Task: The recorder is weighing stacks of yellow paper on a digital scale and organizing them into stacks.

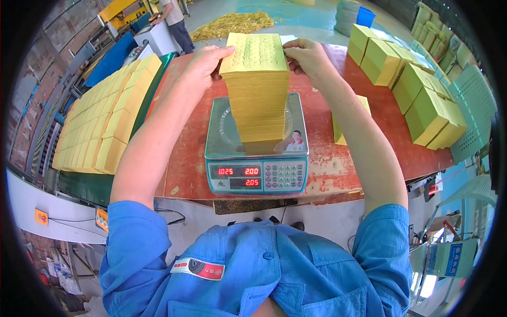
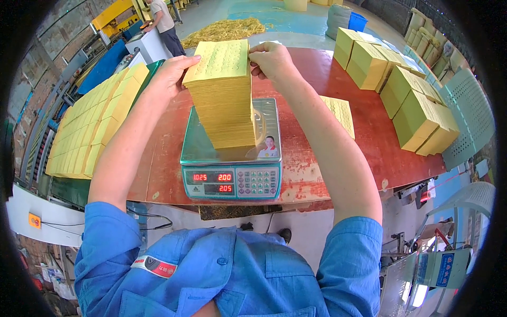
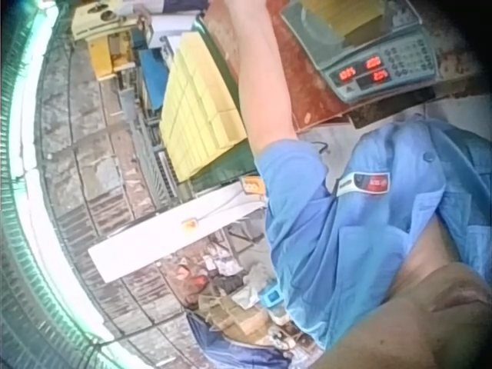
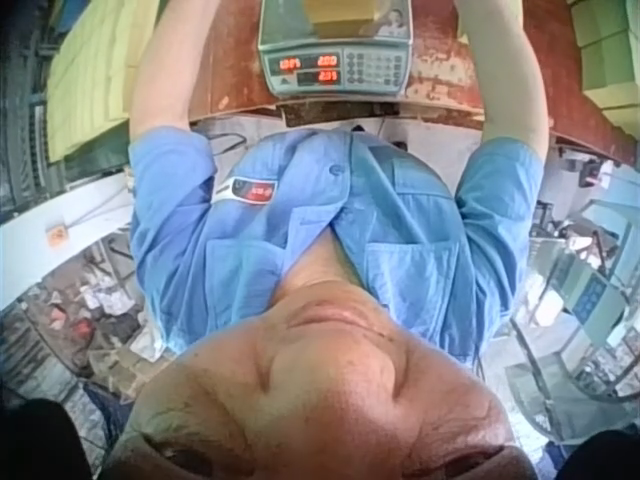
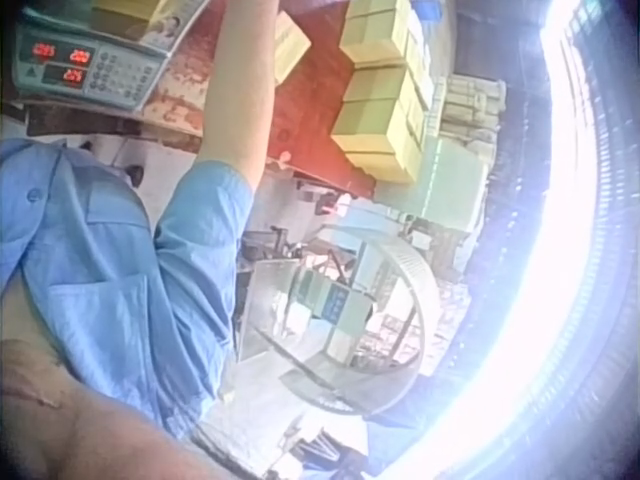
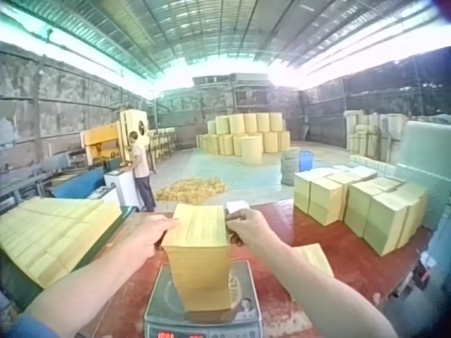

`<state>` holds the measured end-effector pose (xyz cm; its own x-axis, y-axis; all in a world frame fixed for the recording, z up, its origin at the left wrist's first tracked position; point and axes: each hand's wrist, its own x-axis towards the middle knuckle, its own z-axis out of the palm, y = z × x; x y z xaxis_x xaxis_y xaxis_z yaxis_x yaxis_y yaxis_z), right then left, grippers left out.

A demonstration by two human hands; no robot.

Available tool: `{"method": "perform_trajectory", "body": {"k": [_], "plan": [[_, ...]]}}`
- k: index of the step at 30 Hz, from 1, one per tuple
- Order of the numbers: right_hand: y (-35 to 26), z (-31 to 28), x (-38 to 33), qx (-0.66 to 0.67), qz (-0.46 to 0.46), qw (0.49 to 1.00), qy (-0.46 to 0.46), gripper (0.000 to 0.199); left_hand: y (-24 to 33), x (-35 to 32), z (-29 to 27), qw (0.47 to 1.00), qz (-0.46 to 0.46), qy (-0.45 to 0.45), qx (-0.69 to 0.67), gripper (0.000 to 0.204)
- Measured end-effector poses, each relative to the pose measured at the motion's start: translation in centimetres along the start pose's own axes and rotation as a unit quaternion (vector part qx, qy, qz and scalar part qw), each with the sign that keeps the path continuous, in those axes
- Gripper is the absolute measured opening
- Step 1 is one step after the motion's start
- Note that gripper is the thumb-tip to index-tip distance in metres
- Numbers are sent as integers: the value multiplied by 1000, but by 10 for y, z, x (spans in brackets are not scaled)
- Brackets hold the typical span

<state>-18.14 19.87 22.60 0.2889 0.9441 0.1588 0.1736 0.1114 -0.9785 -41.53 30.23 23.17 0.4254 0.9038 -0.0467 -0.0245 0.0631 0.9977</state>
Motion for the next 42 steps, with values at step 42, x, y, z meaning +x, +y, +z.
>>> {"method": "perform_trajectory", "body": {"k": [42], "plan": [[19,24,-17,-12,-76,990,114,21,0,-41,18,993,43,103,-42,39]]}}
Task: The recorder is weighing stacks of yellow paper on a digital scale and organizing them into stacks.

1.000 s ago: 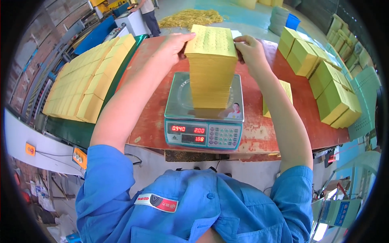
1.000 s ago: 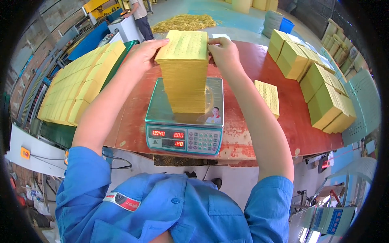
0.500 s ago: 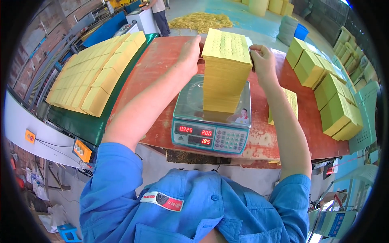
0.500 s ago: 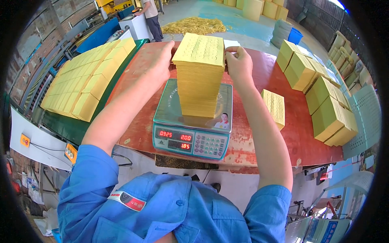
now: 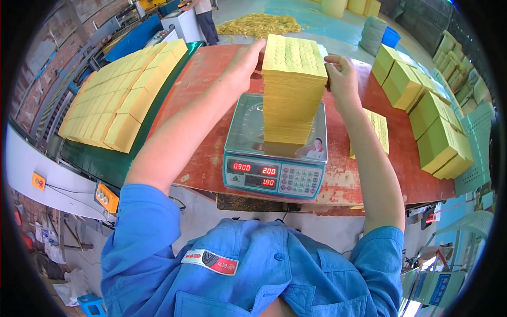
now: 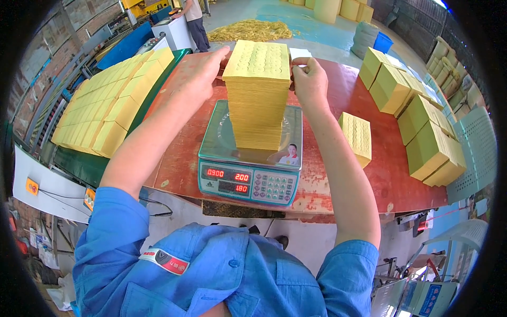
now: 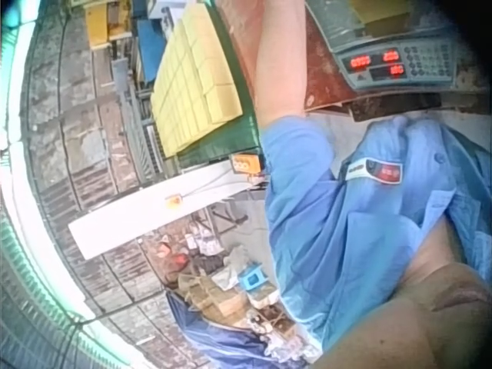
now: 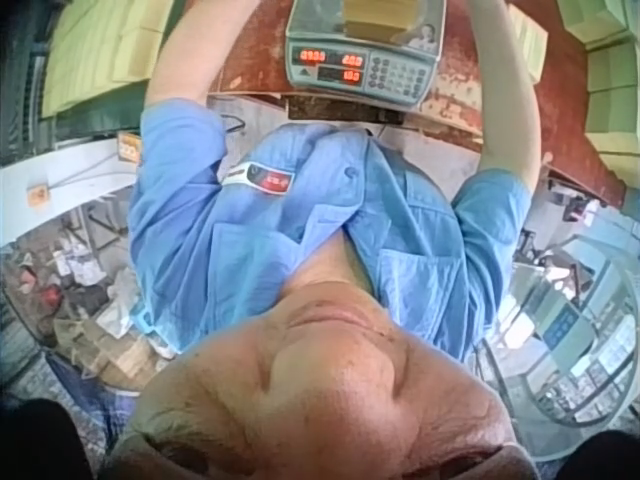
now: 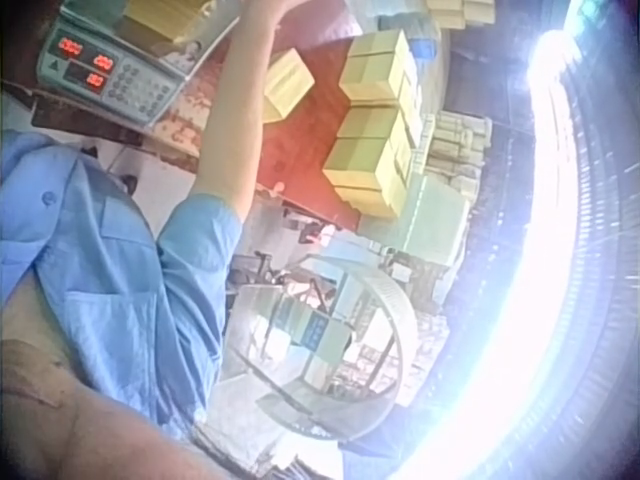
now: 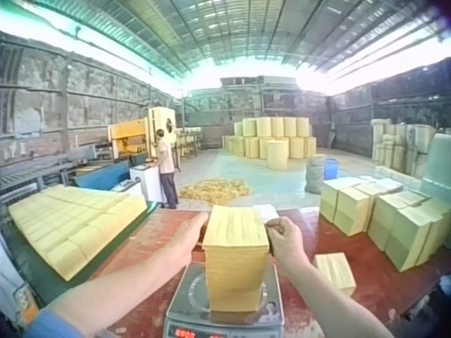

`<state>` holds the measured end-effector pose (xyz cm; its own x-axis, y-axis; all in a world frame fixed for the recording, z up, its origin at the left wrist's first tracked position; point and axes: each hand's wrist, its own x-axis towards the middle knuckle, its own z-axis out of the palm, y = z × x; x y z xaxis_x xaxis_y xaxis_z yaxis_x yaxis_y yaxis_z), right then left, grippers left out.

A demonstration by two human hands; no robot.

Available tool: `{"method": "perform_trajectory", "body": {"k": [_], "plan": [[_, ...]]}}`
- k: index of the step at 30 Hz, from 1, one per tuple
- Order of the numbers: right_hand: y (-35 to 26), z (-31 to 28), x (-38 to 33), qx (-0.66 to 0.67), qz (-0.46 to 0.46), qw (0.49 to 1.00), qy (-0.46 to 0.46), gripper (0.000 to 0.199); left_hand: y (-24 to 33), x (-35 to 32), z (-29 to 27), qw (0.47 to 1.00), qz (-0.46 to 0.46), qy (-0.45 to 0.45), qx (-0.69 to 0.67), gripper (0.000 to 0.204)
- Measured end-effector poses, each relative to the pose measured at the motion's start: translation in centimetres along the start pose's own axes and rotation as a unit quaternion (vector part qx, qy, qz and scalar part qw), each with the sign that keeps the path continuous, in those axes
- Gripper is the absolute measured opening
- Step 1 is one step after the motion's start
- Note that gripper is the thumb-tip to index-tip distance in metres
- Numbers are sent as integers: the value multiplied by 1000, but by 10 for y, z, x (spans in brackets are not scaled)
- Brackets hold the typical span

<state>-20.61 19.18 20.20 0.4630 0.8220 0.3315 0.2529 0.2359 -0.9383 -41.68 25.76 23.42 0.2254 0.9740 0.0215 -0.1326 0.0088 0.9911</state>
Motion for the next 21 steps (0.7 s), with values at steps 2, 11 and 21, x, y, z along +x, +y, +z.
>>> {"method": "perform_trajectory", "body": {"k": [2,11,21], "plan": [[0,-2,0,1,-3,1000,4,21,7,-7,0,994,31,-21,105,38],[7,-9,4,3,7,1000,14,22,11,14,-16,977,11,-111,184,26],[11,-19,0,14,18,999,22,22,18,22,-12,964,62,-83,246,21]]}}
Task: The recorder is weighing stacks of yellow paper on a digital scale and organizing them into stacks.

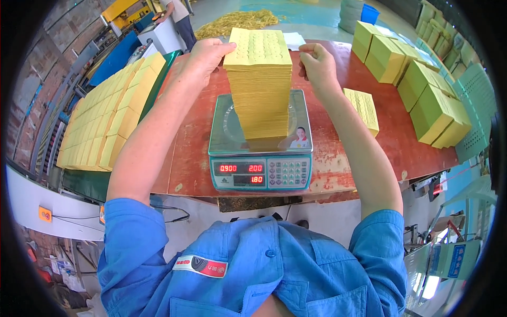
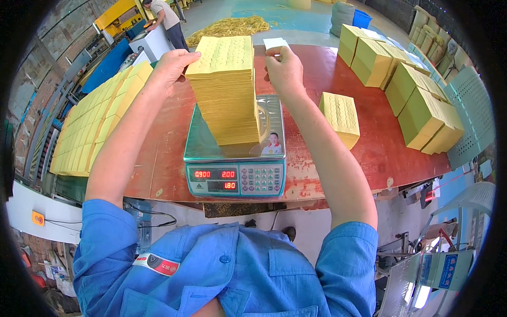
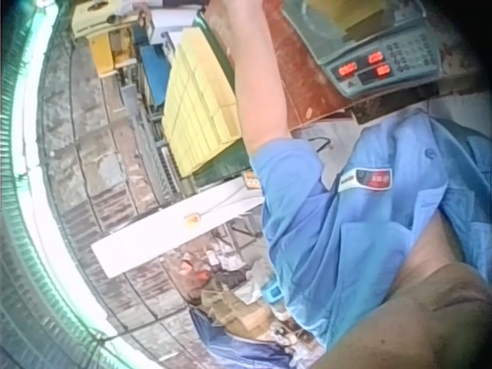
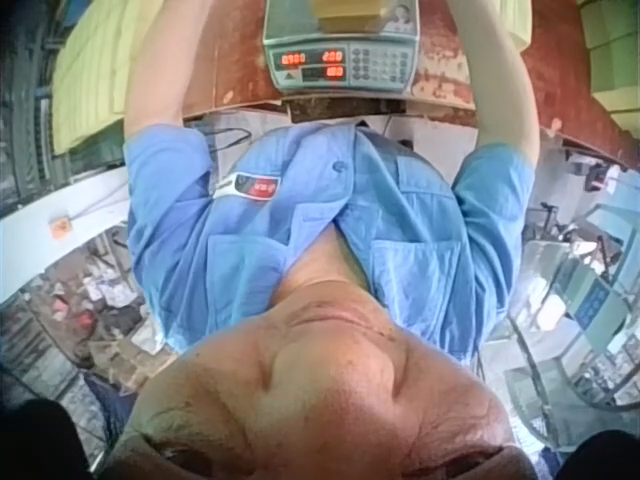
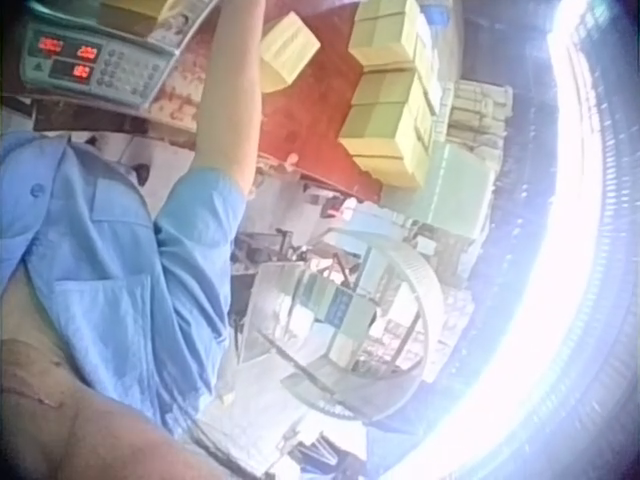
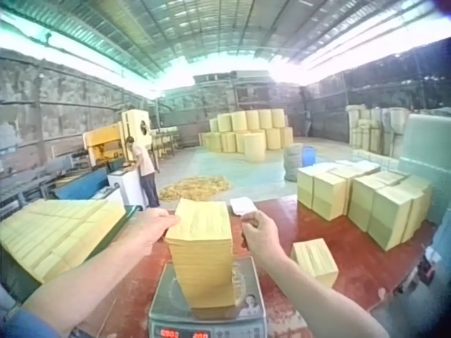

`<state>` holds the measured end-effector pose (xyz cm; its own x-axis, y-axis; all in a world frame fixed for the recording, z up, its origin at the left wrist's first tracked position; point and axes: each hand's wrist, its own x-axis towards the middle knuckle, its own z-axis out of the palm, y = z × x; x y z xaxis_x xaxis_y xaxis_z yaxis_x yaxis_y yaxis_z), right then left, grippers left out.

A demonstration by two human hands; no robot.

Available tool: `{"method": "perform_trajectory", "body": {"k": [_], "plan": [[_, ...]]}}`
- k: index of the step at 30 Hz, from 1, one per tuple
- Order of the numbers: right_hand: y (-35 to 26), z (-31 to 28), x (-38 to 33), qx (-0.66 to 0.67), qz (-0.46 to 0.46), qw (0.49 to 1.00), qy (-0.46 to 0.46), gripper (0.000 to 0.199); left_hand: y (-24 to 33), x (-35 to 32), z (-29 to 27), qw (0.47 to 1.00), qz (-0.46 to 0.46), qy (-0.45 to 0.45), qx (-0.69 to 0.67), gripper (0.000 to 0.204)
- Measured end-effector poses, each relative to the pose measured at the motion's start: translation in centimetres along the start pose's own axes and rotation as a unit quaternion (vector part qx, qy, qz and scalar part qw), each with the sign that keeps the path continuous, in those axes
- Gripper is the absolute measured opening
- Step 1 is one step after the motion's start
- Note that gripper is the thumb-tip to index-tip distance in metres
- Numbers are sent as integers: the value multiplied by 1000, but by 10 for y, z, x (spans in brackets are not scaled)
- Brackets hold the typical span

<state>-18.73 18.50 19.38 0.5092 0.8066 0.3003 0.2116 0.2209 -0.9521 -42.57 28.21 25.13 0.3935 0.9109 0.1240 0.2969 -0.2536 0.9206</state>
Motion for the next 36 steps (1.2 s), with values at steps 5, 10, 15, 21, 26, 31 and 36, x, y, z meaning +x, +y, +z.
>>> {"method": "perform_trajectory", "body": {"k": [5,10,15,21,26,31,36], "plan": [[-6,-7,-6,9,10,1000,-7,25,13,5,5,990,68,65,101,23],[-16,-25,-16,55,-12,998,-7,27,51,5,20,937,292,115,154,28],[-42,-64,-42,342,23,922,-182,47,103,-40,64,952,301,42,-43,24],[-48,-157,-93,336,45,940,-35,46,109,-74,166,958,230,-131,-112,51],[14,-238,-129,318,91,944,2,53,57,-95,269,943,262,-108,-177,21],[91,-298,-185,174,213,959,66,40,-29,-167,353,979,105,-142,-105,29],[174,-395,-207,84,270,958,53,44,-96,-235,327,941,23,-332,-59,33]]}}
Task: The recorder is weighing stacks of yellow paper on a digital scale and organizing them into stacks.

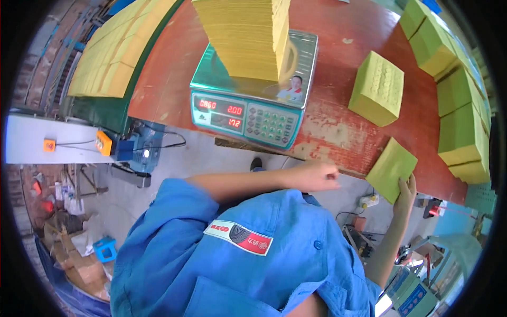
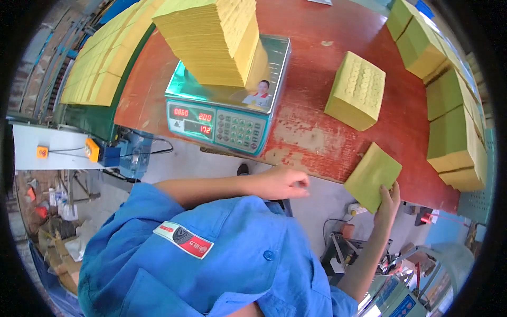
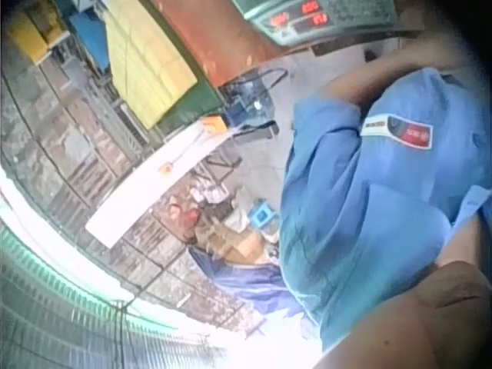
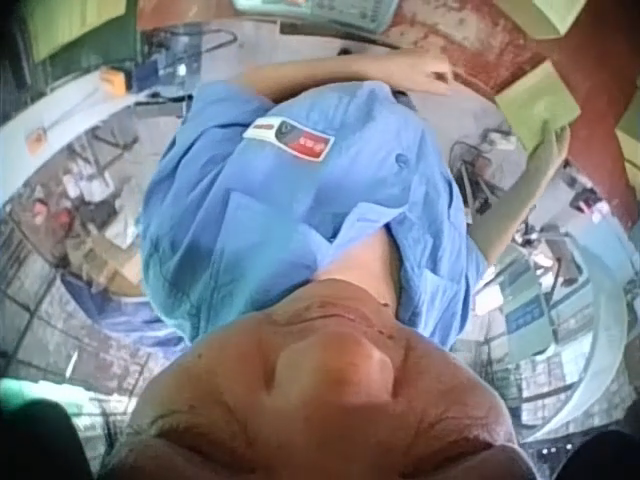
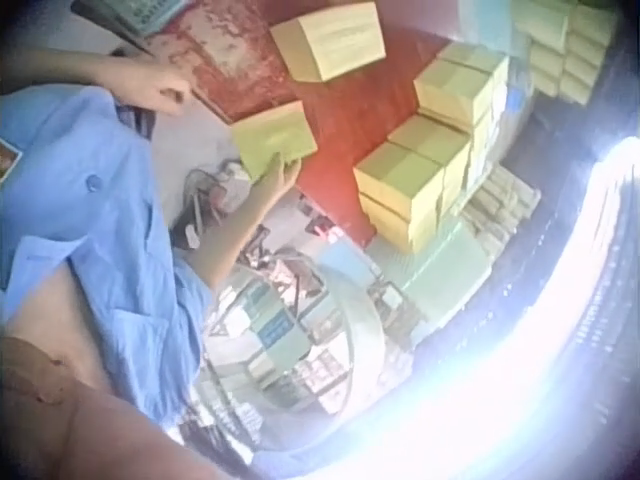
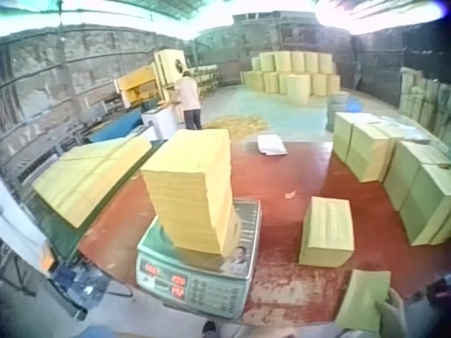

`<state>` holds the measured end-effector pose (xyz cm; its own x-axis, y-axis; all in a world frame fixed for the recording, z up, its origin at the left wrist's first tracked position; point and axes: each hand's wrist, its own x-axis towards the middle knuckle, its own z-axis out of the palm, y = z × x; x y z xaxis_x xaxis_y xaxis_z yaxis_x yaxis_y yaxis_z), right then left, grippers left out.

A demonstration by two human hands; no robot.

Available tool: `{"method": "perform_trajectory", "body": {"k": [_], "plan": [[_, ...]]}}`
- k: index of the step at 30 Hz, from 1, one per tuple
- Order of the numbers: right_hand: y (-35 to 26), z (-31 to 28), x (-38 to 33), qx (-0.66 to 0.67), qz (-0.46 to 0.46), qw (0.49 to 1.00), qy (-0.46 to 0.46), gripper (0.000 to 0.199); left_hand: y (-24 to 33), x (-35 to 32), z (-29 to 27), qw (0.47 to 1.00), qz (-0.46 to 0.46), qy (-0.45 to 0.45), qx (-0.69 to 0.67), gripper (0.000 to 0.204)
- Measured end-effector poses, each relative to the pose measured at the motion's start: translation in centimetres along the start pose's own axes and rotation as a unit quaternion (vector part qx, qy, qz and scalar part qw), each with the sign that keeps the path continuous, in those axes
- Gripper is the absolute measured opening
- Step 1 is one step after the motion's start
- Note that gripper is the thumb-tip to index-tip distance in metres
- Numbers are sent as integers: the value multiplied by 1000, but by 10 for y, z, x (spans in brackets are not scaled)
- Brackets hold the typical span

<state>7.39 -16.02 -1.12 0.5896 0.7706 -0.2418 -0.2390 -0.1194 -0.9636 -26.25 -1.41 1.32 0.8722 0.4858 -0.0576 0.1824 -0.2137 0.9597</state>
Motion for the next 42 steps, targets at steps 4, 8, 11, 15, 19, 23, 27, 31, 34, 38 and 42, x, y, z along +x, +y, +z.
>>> {"method": "perform_trajectory", "body": {"k": [4,8,11,15,19,23,27,31,34,38,42], "plan": [[-4,-18,27,-91,18,996,-16,51,-31,-58,-25,983,-179,37,-7,28],[-20,-11,53,-112,22,993,-7,52,-38,-101,-34,933,-293,122,-168,25],[-34,-7,56,-71,18,997,-27,53,-35,-120,-28,908,-316,173,-212,26],[-11,-25,73,-190,-51,980,-37,53,-36,-129,-17,884,-342,191,-257,25],[0,-5,70,-233,-59,970,11,57,-26,-124,-23,881,-362,181,-244,24],[-1,-8,58,-266,-55,962,34,58,-15,-99,-30,898,-338,167,-224,26],[-13,-2,55,-229,-69,970,43,60,1,-58,-31,929,-277,134,-208,26],[-22,0,58,-331,-73,939,51,61,17,5,-37,969,-164,176,-63,16],[-20,1,59,-313,-78,944,67,60,55,68,-48,951,45,210,221,22],[-15,5,58,-204,-94,970,94,50,77,137,-60,876,222,183,387,34],[9,-1,61,-46,-155,976,146,39,77,175,-68,902,168,110,381,37]]}}
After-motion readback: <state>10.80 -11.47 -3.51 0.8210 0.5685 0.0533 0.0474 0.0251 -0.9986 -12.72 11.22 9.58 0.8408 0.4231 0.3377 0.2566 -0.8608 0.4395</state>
